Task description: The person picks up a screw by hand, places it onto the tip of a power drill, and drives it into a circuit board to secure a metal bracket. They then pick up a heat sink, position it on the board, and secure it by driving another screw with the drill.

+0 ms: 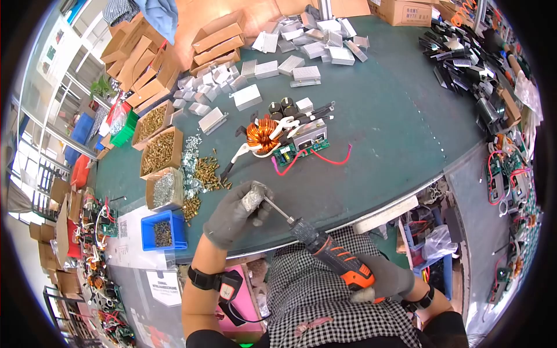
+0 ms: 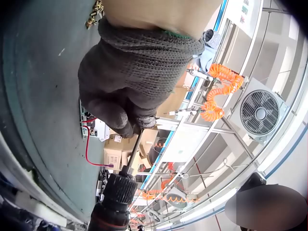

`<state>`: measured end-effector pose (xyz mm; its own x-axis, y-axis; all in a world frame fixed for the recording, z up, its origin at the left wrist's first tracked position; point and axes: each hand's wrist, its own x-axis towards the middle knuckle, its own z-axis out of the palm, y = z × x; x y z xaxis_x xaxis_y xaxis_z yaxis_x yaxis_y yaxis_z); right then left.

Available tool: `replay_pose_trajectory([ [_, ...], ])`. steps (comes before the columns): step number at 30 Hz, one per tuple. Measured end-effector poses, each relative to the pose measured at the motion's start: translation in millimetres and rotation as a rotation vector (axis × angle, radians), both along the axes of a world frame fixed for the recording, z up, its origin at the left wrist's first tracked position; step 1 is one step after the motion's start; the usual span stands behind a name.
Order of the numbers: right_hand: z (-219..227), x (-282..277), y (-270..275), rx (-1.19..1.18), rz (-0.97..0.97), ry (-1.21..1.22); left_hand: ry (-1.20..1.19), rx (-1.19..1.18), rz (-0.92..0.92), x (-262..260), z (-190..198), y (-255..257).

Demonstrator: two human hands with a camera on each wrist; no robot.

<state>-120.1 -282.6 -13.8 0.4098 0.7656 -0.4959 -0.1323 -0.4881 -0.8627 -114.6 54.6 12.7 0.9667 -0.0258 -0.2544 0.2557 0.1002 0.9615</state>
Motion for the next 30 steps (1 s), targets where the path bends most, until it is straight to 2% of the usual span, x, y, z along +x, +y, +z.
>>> replay_pose_trajectory([
  [1, 0, 1, 0, 0.008, 0.005, 0.060, 0.002, 0.002, 0.002, -1, 1, 1],
  [3, -1, 4, 0, 0.022, 0.014, 0.179, 0.011, 0.172, -0.022, -1, 6, 4],
  [4, 2, 5, 1, -0.005, 0.024, 0.118, 0.015, 0.257, -0.036, 0, 9, 6],
  [7, 16, 1, 1, -0.101, 0.037, -0.121, -0.225, 0.732, -0.295, 12, 14, 23],
  [9, 22, -3, 0, -0.174, 0.033, -0.359, -0.145, 0.648, -0.343, 18, 26, 23],
  [10, 22, -3, -3, -0.114, 0.033, -0.394, -0.105, 0.604, -0.367, 19, 32, 21],
  [13, 9, -3, -8, -0.056, 0.019, -0.182, -0.097, 0.519, -0.302, 19, 36, 7],
  [14, 7, -5, -8, -0.007, -0.051, -0.154, -0.061, 0.549, -0.354, 25, 30, 12],
  [17, 3, -9, -4, 0.098, -0.245, -0.032, -0.536, 1.088, 0.191, 41, 19, 7],
  [20, -3, -3, 0, 0.123, -0.379, 0.148, -0.709, 1.391, 0.265, 60, 37, -3],
  [24, -11, 3, 11, 0.184, -0.438, 0.287, -0.742, 1.652, 0.034, 86, 29, -8],
  [27, -6, 9, 20, 0.231, -0.411, 0.340, -0.574, 1.715, -0.020, 100, 22, -10],
  [28, -10, 11, 21, 0.194, -0.356, 0.257, -0.599, 1.736, -0.009, 103, 22, -11],
  [30, -9, 12, 24, 0.207, -0.370, 0.278, -0.522, 1.712, -0.089, 106, 27, -10],
])
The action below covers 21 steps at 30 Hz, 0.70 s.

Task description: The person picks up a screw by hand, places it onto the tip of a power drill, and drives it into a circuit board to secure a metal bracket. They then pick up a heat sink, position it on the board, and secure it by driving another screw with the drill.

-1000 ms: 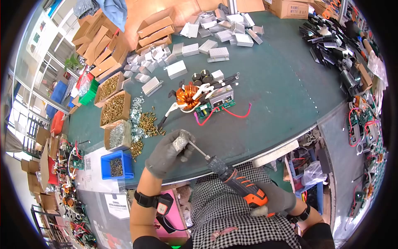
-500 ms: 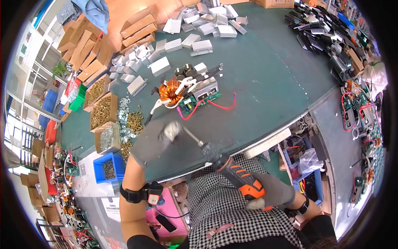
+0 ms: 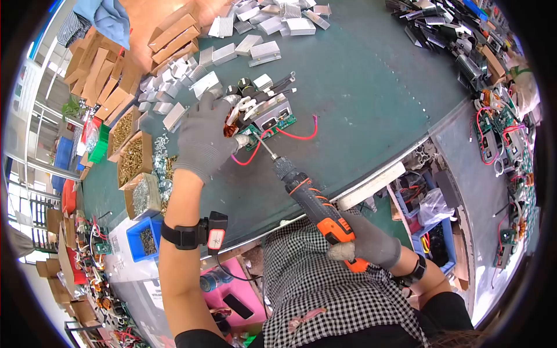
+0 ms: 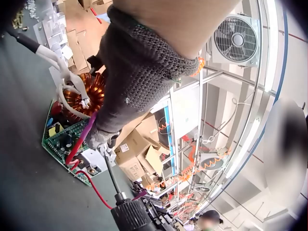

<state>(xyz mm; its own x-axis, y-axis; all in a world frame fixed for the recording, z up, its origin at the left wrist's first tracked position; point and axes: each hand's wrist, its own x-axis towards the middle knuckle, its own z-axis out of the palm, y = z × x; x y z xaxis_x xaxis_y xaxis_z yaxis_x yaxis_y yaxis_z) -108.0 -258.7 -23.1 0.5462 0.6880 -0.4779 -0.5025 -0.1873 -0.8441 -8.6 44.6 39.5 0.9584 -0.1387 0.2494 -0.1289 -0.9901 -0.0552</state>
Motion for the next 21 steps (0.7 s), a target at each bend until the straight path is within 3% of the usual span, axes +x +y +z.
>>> replay_pose_trajectory([
  [7, -1, 4, 4, -0.046, 0.014, -0.020, 0.089, 0.138, 0.006, 2, 6, -10],
  [13, -8, 6, 4, -0.035, 0.012, -0.057, 0.133, 0.002, -0.022, 12, 1, -7],
  [21, -1, 13, 9, -0.063, 0.007, -0.036, 0.137, 0.016, -0.034, 14, -5, -5],
])
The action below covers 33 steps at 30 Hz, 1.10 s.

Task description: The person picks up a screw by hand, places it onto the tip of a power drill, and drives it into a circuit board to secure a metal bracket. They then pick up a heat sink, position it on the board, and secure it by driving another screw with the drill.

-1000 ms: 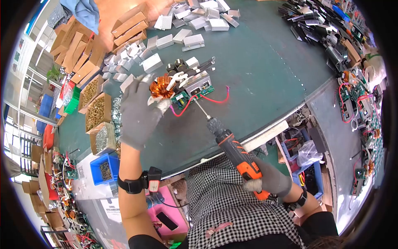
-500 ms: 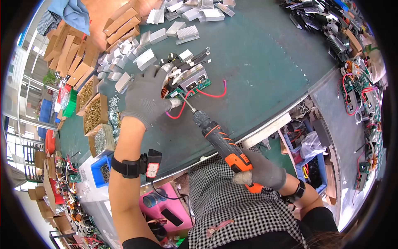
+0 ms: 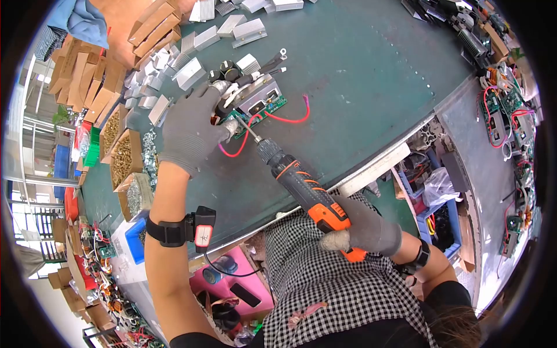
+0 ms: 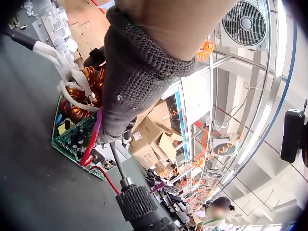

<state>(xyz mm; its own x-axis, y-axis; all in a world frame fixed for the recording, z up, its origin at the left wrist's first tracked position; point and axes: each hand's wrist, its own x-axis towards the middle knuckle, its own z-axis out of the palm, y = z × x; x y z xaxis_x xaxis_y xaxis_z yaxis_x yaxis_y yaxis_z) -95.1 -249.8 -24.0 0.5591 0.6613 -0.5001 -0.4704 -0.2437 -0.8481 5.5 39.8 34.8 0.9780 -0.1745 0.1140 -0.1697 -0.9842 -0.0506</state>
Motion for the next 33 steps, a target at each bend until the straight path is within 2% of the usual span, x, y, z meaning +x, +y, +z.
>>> replay_pose_trajectory([
  [4, -4, 2, 2, -0.049, 0.017, -0.090, -0.001, -0.004, 0.005, -1, 0, 1],
  [14, -8, 0, -3, -0.022, 0.049, -0.040, -0.108, 0.038, 0.027, -10, -11, 2],
  [17, -14, -1, -6, 0.031, 0.035, -0.073, -0.320, 0.189, -0.070, -16, -8, -2],
  [19, -23, -4, -10, 0.020, 0.049, -0.173, -0.265, 0.175, -0.030, -15, -5, -3],
  [20, -24, -5, -13, 0.029, 0.052, -0.137, -0.240, 0.169, -0.008, -15, -3, -4],
  [22, -22, -5, -18, 0.049, 0.058, -0.063, -0.319, 0.155, -0.066, -22, 6, -14],
  [26, -9, 0, -27, -0.013, 0.114, -0.189, -0.302, 0.168, -0.219, -35, 19, -23],
  [30, -8, 1, -34, -0.022, 0.187, -0.111, -0.301, 0.282, -0.246, -38, 14, -24],
  [33, -5, 0, -36, -0.071, 0.233, -0.187, -0.301, 0.290, -0.288, -39, 14, -21],
])
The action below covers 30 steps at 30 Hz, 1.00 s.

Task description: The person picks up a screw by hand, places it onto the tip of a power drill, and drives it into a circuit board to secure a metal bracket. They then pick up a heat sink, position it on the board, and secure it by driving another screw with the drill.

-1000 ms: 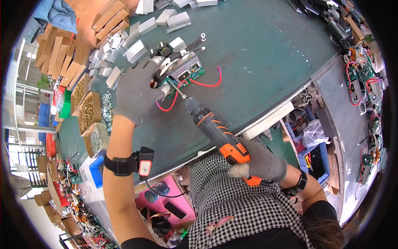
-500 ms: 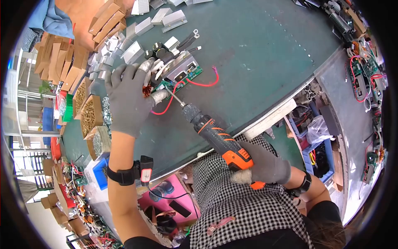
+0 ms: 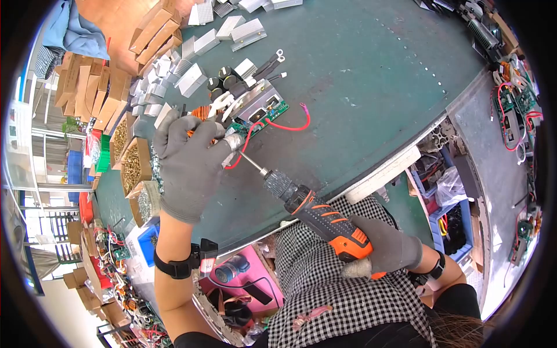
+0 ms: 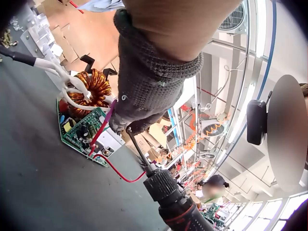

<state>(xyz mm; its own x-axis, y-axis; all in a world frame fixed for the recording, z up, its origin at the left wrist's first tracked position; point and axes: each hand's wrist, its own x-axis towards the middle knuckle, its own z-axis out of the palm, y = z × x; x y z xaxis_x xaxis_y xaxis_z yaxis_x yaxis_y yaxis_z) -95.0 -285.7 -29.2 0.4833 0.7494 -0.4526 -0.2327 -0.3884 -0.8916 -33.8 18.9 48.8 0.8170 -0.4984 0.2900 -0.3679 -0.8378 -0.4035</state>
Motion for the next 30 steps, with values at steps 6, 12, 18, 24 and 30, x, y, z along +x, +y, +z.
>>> replay_pose_trajectory([
  [6, 6, -2, 0, 0.001, -0.013, 0.040, 0.050, -0.041, -0.090, 2, 6, 3],
  [12, -1, -6, -3, 0.125, -0.065, 0.125, 0.011, -0.050, 0.044, 4, 10, -10],
  [18, -15, -13, -8, 0.124, -0.114, 0.076, 0.225, 0.015, 0.199, 29, -1, 2],
  [24, -12, -12, -8, 0.127, -0.128, 0.108, 0.268, -0.157, 0.095, 40, 6, 15],
  [30, -18, -12, -10, 0.113, -0.096, 0.121, 0.084, -0.097, 0.059, 44, -1, 14],
])
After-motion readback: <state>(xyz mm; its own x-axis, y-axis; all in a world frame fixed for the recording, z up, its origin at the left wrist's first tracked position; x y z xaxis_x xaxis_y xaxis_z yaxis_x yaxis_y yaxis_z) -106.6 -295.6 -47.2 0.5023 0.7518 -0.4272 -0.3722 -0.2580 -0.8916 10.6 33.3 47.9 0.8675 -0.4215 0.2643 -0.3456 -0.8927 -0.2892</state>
